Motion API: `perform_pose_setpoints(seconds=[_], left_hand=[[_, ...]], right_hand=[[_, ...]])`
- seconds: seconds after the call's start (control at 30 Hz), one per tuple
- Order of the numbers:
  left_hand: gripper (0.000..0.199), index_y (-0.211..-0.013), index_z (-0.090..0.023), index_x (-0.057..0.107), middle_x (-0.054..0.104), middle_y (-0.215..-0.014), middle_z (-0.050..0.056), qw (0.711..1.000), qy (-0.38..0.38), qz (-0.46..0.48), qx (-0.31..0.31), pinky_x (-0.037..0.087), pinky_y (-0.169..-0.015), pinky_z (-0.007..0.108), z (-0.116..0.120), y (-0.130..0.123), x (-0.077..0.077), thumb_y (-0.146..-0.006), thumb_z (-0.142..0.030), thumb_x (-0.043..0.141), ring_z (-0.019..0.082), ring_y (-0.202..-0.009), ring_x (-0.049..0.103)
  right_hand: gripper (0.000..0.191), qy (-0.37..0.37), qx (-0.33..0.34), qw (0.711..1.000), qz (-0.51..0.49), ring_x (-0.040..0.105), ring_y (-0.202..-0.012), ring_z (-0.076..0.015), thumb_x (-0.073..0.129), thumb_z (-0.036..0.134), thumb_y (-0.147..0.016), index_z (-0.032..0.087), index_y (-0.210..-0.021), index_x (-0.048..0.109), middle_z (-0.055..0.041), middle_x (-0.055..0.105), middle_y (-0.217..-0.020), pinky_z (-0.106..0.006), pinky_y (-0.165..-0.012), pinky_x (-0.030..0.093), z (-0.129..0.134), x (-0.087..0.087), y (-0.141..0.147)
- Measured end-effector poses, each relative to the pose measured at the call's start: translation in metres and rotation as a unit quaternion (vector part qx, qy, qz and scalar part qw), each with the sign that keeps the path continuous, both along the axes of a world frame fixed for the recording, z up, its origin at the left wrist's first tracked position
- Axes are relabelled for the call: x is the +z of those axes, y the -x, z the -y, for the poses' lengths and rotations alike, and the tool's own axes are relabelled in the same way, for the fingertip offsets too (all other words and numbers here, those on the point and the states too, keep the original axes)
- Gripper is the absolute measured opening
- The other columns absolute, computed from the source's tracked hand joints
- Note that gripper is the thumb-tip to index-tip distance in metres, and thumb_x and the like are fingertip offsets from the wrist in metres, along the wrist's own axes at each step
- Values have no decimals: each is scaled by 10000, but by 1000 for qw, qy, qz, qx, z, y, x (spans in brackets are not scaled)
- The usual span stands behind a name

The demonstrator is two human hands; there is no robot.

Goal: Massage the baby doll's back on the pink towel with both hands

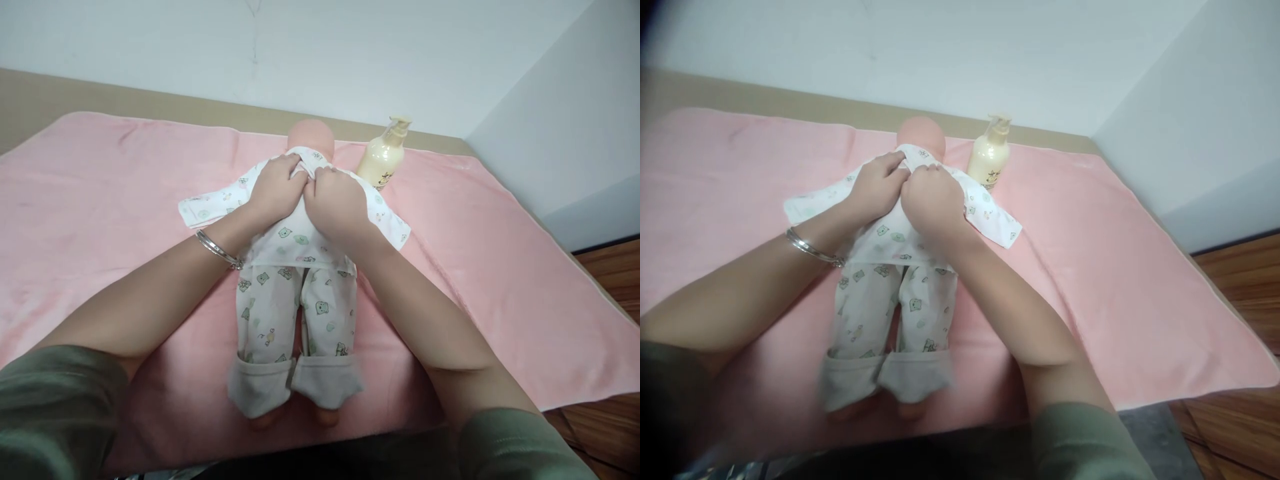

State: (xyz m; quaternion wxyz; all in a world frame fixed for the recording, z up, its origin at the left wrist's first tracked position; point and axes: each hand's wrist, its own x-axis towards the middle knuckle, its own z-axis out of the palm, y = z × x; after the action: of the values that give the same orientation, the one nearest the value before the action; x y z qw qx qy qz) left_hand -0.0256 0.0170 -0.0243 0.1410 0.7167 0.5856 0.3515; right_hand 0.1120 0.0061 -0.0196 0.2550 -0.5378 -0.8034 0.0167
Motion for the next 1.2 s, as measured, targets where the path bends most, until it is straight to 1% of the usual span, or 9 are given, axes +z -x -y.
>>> perform_pose_setpoints(seconds=[0.13, 0.23, 0.33, 0.57, 0.7, 0.83, 0.97, 1.07, 1.2], left_hand=[[352, -1087, -269, 714, 750, -1222, 80, 1000, -2, 4, 5, 507, -1195, 546, -2, 1, -2, -978, -274, 379, 307, -1246, 642], [353, -1109, -245, 701, 732, -1252, 102, 1000, -6, -12, 7, 463, -1233, 534, 1, -3, -2, -983, -275, 373, 323, -1300, 611], [346, -1052, -212, 701, 721, -1220, 137, 999, -7, -43, 17, 428, -1242, 521, 8, -8, -2, -987, -265, 366, 345, -1305, 604], [287, -940, -167, 673, 712, -1089, 163, 993, -54, -104, 10, 482, -1150, 472, 13, -14, -5, -966, -226, 393, 331, -1222, 628], [232, -883, -191, 645, 721, -1069, 121, 998, -35, -54, 2, 512, -1116, 445, 5, -7, -2, -941, -224, 422, 297, -1162, 642], [212, -777, -204, 583, 721, -952, 89, 1000, -4, 21, 12, 541, -1035, 412, -4, 0, -1, -924, -216, 431, 260, -1055, 651], [219, -752, -213, 552, 720, -944, 79, 999, -14, 45, 10, 536, -1014, 379, -7, 1, -4, -937, -219, 436, 234, -1004, 649], [208, -801, -207, 590, 739, -1026, 90, 999, -23, 43, 10, 525, -1061, 391, -8, 0, -6, -937, -214, 434, 248, -1057, 658], [228, -870, -195, 657, 763, -1068, 90, 999, -32, 40, 6, 527, -1096, 396, -10, 0, -9, -934, -223, 440, 256, -1109, 664]], right_hand=[[348, 1, 6, 1000, -1, 677, -1156, -361, 338, 241, -1033, 172, -951, 669, -178, 721, -1068, -548, -1069, 534, 3, -1, 3], [370, 40, -2, 999, -3, 670, -1205, -351, 327, 278, -1050, 149, -1096, 670, -189, 722, -1213, -519, -1074, 532, -8, 2, -4], [387, 43, 28, 998, -26, 648, -1253, -313, 316, 320, -1065, 171, -1156, 661, -161, 713, -1311, -490, -1113, 515, -23, 1, -13], [375, 19, 63, 996, -68, 641, -1208, -285, 322, 354, -1079, 167, -1125, 644, -142, 715, -1243, -487, -1146, 490, -37, -10, -21], [370, 20, 35, 998, -40, 657, -1184, -300, 314, 312, -1082, 148, -1126, 642, -148, 710, -1194, -505, -1112, 514, -26, -4, -15], [312, 42, -34, 996, 68, 709, -1035, -327, 374, 234, -1069, 131, -1016, 664, -159, 701, -1005, -504, -968, 564, 1, 11, -1], [301, 42, -43, 991, 120, 719, -1003, -340, 380, 154, -1034, 113, -1001, 677, -183, 716, -991, -492, -894, 581, 13, 17, 5], [352, 35, -20, 998, 57, 702, -1150, -341, 349, 215, -1041, 118, -1071, 686, -185, 740, -1161, -517, -1026, 578, 1, 11, 0], [493, 36, 31, 999, -15, 507, -1508, -314, 361, 289, -1029, 93, -1427, 576, -171, 579, -1567, -532, -1294, 410, -23, -4, -10]])
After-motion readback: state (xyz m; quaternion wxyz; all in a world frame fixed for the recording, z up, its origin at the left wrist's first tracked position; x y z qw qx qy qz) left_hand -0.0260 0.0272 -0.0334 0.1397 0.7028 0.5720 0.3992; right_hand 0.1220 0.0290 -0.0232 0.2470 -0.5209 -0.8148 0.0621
